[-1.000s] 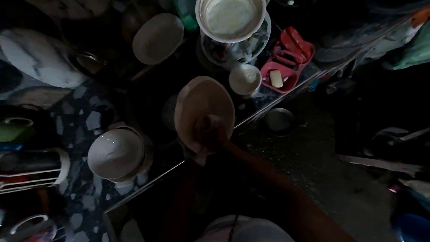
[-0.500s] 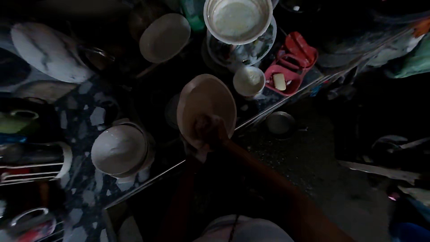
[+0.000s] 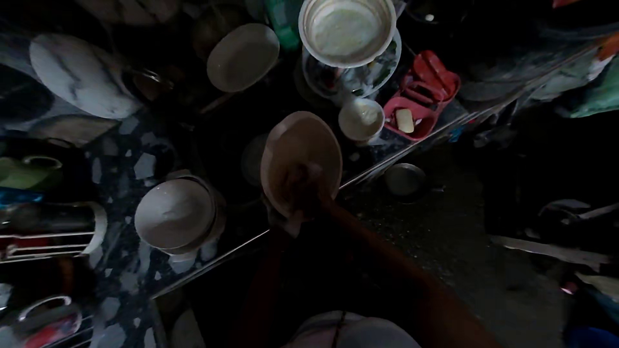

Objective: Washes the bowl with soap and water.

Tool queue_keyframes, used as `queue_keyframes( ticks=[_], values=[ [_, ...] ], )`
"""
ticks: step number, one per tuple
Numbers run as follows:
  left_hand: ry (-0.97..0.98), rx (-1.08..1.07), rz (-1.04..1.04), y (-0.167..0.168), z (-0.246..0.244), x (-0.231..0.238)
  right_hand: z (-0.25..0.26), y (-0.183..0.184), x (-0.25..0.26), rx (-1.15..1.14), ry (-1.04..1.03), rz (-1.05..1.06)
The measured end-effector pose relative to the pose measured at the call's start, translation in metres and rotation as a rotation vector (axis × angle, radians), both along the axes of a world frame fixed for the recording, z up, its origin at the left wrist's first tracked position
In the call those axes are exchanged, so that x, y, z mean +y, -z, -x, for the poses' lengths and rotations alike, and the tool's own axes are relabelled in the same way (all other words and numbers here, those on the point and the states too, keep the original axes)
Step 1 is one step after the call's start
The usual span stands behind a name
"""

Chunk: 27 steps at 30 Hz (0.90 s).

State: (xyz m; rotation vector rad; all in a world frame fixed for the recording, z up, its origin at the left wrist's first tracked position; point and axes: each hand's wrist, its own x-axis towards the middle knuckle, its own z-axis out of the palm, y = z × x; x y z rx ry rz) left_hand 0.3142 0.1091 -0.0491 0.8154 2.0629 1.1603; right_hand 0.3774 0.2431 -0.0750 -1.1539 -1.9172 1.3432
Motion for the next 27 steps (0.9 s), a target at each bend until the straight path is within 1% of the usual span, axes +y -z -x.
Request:
queue_keyframes(
  ticks=[1, 2, 4, 5, 6, 7, 9, 11, 12, 13, 14, 15, 16, 18, 19, 20, 21, 22, 24, 26, 27],
  values=[
    [-0.001, -0.039, -0.036, 0.008, 0.0, -0.002, 0.0, 0.0, 0.013, -0.087, 0.029, -0.08],
    [-0.022, -0.098, -0.03, 0.011, -0.002, -0.002, -0.002, -0.004, 0.025, -0.202, 0.014, -0.139],
    [-0.074, -0.15, 0.084, -0.002, -0.006, 0.002, -0.008, -0.024, 0.038, -0.447, -0.164, -0.124],
    [-0.124, -0.246, 0.076, -0.006, -0.007, 0.007, -0.01, -0.035, 0.04, -0.508, -0.234, -0.111],
    [-0.187, -0.31, 0.038, -0.008, -0.008, 0.013, -0.014, -0.041, 0.043, -0.506, -0.259, -0.143],
    [-0.204, -0.223, 0.03, -0.008, -0.006, 0.016, -0.018, -0.039, 0.045, -0.46, -0.249, -0.242],
    [-0.169, -0.087, 0.0, -0.006, 0.009, 0.017, -0.024, -0.028, 0.05, -0.351, -0.168, -0.473],
    [-0.143, -0.021, -0.046, -0.007, 0.027, 0.021, -0.026, -0.026, 0.06, -0.155, -0.042, -0.809],
    [-0.134, -0.037, -0.065, -0.013, 0.032, 0.026, -0.027, -0.028, 0.065, -0.077, -0.011, -0.931],
    [-0.149, -0.079, -0.068, -0.022, 0.032, 0.031, -0.028, -0.029, 0.069, -0.06, -0.006, -0.997],
    [-0.167, -0.125, -0.059, -0.028, 0.033, 0.035, -0.029, -0.027, 0.07, -0.102, -0.018, -1.026],
    [-0.176, -0.151, -0.055, -0.031, 0.033, 0.039, -0.03, -0.024, 0.069, -0.186, -0.057, -0.994],
    [-0.171, -0.158, -0.055, -0.032, 0.032, 0.042, -0.032, -0.018, 0.067, -0.302, -0.112, -0.896],
    [-0.114, -0.15, -0.089, -0.034, 0.032, 0.045, -0.039, -0.018, 0.049, -0.528, -0.243, -0.477],
    [-0.074, -0.139, -0.132, -0.033, 0.033, 0.049, -0.043, -0.024, 0.037, -0.584, -0.276, -0.224],
    [-0.029, -0.128, -0.167, -0.032, 0.034, 0.052, -0.044, -0.027, 0.026, -0.609, -0.302, -0.02],
    [0.005, -0.109, -0.181, -0.031, 0.034, 0.056, -0.042, -0.025, 0.014, -0.587, -0.305, 0.08],
    [0.019, -0.097, -0.159, -0.032, 0.032, 0.059, -0.038, -0.02, 0.001, -0.501, -0.291, 0.097],
    [0.001, -0.061, -0.08, -0.033, 0.028, 0.062, -0.014, -0.02, -0.017, -0.171, -0.18, 0.082],
    [-0.004, 0.01, 0.04, -0.043, 0.027, 0.063, 0.013, -0.046, -0.021, 0.183, -0.029, 0.207],
    [-0.002, 0.035, 0.078, -0.049, 0.027, 0.064, 0.018, -0.057, -0.022, 0.312, -0.002, 0.231]
  ],
)
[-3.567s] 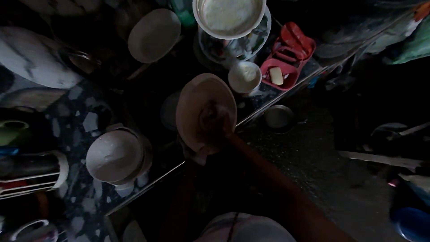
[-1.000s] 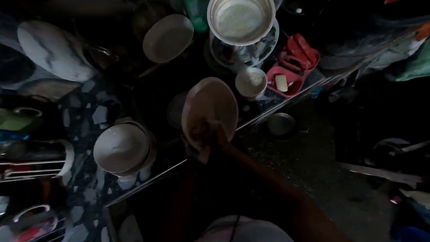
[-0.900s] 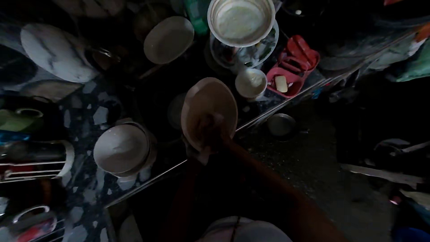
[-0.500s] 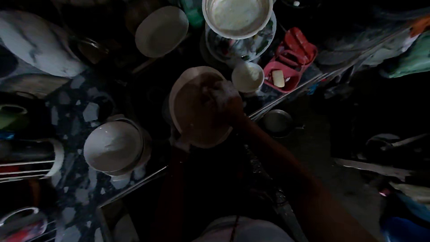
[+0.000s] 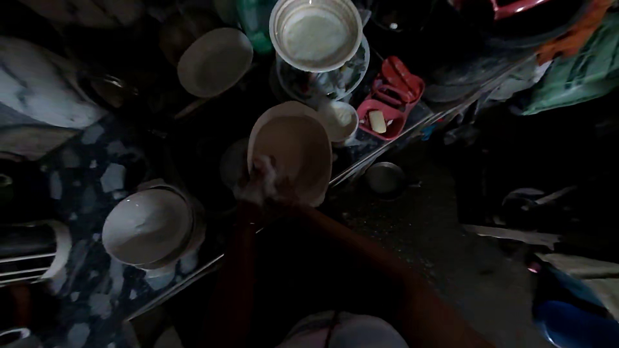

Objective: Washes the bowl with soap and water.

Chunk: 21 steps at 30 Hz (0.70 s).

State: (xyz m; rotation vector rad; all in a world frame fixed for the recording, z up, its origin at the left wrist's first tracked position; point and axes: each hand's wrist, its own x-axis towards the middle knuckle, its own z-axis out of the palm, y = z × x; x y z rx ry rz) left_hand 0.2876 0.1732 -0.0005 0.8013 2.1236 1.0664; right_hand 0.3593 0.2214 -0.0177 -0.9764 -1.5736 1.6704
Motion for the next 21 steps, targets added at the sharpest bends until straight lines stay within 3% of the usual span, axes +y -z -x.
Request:
queue_keyframes(
  ticks=[2, 4, 6, 9, 11, 14, 16, 18, 19, 21],
  values=[
    [-0.005, 0.014, 0.004, -0.012, 0.0, 0.002, -0.001, 0.003, -0.006, 0.08, -0.005, -0.003],
    [0.002, -0.02, 0.006, -0.019, 0.007, 0.002, -0.013, 0.022, -0.011, 0.05, -0.107, -0.262],
    [0.091, -0.037, 0.055, -0.029, 0.019, -0.002, -0.038, 0.041, -0.003, -0.202, -0.307, -0.501],
    [0.222, 0.012, 0.126, -0.031, 0.028, 0.012, -0.07, 0.038, 0.041, -0.774, -0.435, -0.432],
    [0.214, 0.01, 0.13, -0.009, 0.02, 0.007, -0.073, 0.032, 0.061, -0.958, -0.393, -0.335],
    [0.138, -0.107, -0.236, 0.033, -0.023, -0.019, -0.074, 0.043, 0.045, -0.858, -0.311, -0.212],
    [0.057, -0.237, -0.381, 0.043, -0.046, -0.023, -0.071, 0.046, 0.022, -0.585, -0.207, -0.195],
    [-0.026, -0.286, -0.394, 0.043, -0.046, -0.023, -0.059, 0.045, 0.009, -0.285, -0.169, -0.11],
    [-0.056, -0.29, -0.388, 0.042, -0.041, -0.022, -0.057, 0.038, 0.01, -0.236, -0.228, -0.049],
    [-0.048, -0.242, -0.414, 0.043, -0.028, -0.024, -0.067, 0.035, 0.021, -0.413, -0.324, -0.16]
  ],
)
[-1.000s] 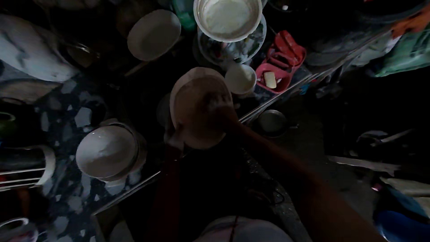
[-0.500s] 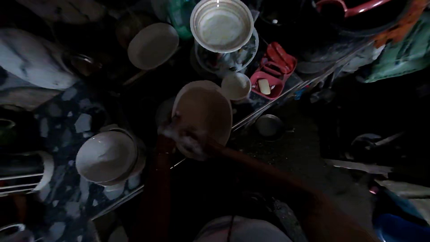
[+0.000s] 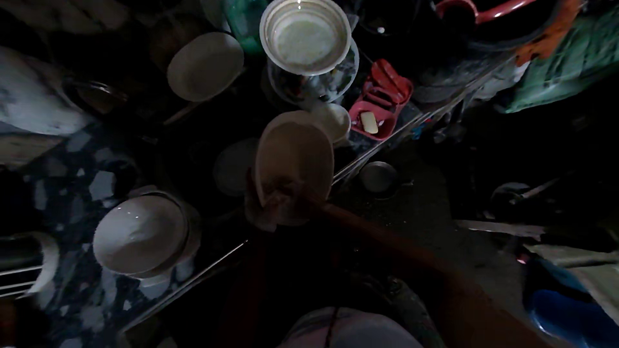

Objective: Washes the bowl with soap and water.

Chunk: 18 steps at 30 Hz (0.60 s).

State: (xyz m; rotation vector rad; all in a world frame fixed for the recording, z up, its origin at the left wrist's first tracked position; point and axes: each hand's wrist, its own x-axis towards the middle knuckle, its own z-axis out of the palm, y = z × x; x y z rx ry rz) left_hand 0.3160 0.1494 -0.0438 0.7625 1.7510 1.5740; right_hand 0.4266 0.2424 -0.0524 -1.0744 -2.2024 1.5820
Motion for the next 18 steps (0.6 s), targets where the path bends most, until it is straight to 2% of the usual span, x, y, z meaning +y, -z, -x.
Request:
queue_keyframes(
  ticks=[3, 5, 6, 8, 9, 10, 11, 12, 13, 14, 15, 17, 18],
  values=[
    [0.16, 0.323, 0.107, -0.008, 0.014, -0.005, -0.02, 0.002, 0.045, -0.38, -0.014, -0.276],
    [0.218, 0.408, 0.203, -0.015, 0.015, -0.005, -0.022, -0.006, 0.057, -0.458, 0.03, -0.343],
    [0.21, 0.398, 0.234, -0.018, 0.015, -0.004, -0.02, -0.006, 0.05, -0.446, 0.023, -0.313],
    [0.193, 0.34, 0.252, -0.026, 0.011, 0.001, -0.013, 0.017, 0.019, -0.228, 0.026, -0.293],
    [0.172, 0.32, 0.29, -0.028, 0.01, 0.001, 0.0, 0.045, -0.004, 0.043, 0.124, -0.333],
    [0.144, 0.325, 0.341, -0.031, 0.009, -0.001, 0.025, 0.066, -0.025, 0.358, 0.324, -0.301],
    [0.131, 0.351, 0.39, -0.032, 0.009, 0.001, 0.039, 0.037, -0.039, 0.35, 0.46, -0.034],
    [0.134, 0.383, 0.439, -0.033, 0.008, -0.001, 0.042, 0.01, -0.042, 0.194, 0.504, 0.102],
    [0.155, 0.425, 0.463, -0.035, 0.008, -0.003, 0.028, 0.002, -0.031, 0.0, 0.347, 0.058],
    [0.179, 0.485, 0.433, -0.034, 0.011, -0.001, 0.006, 0.005, -0.007, -0.183, 0.084, -0.094],
    [0.213, 0.531, 0.383, -0.034, 0.014, 0.002, -0.011, 0.003, 0.017, -0.346, -0.092, -0.261],
    [0.283, 0.537, 0.304, -0.033, 0.016, 0.006, -0.025, 0.001, 0.045, -0.512, -0.136, -0.429],
    [0.294, 0.51, 0.304, -0.034, 0.016, 0.005, -0.023, 0.003, 0.041, -0.522, -0.093, -0.396]
  ],
)
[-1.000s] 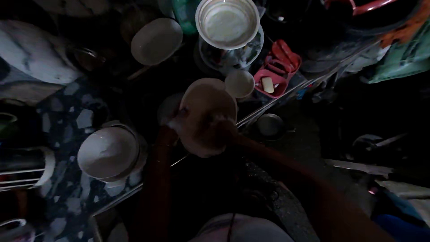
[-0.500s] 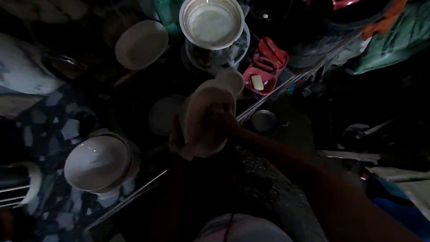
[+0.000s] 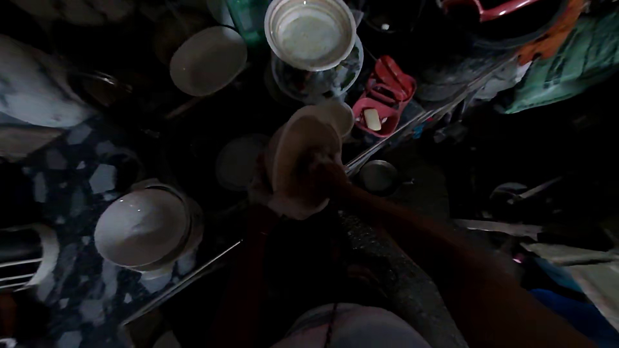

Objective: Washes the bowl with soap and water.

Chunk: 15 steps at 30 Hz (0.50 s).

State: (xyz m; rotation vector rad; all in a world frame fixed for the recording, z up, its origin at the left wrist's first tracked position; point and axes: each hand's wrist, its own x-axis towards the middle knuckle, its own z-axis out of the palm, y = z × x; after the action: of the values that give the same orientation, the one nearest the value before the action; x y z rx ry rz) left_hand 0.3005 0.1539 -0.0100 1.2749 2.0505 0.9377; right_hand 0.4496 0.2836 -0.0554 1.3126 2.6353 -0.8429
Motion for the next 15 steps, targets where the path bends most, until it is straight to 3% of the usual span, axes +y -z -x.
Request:
queue_keyframes(
  ticks=[1, 3, 5, 7, 9, 11, 13, 15],
  values=[
    [-0.023, -0.024, 0.003, -0.001, -0.002, 0.0, 0.006, 0.008, -0.013, 0.105, 0.064, 0.023],
    [-0.118, -0.087, -0.005, 0.0, -0.008, 0.002, 0.03, 0.037, -0.049, 0.598, 0.218, 0.116],
    [-0.202, -0.157, 0.021, 0.006, -0.01, 0.003, 0.043, 0.003, -0.069, 0.878, 0.379, 0.517],
    [-0.189, -0.174, -0.051, 0.016, -0.003, 0.004, 0.034, -0.024, -0.076, 0.812, 0.359, 0.58],
    [-0.165, -0.193, -0.062, 0.013, 0.003, 0.005, 0.013, -0.011, -0.066, 0.605, 0.169, 0.316],
    [-0.089, -0.157, -0.059, 0.011, 0.013, 0.002, -0.011, 0.01, -0.033, 0.222, 0.002, 0.014],
    [-0.053, -0.151, 0.008, 0.001, 0.012, -0.002, -0.011, 0.002, -0.004, -0.038, 0.014, -0.088],
    [-0.053, -0.163, 0.046, -0.007, 0.013, -0.002, 0.007, 0.012, -0.012, 0.062, 0.129, -0.061]
  ],
)
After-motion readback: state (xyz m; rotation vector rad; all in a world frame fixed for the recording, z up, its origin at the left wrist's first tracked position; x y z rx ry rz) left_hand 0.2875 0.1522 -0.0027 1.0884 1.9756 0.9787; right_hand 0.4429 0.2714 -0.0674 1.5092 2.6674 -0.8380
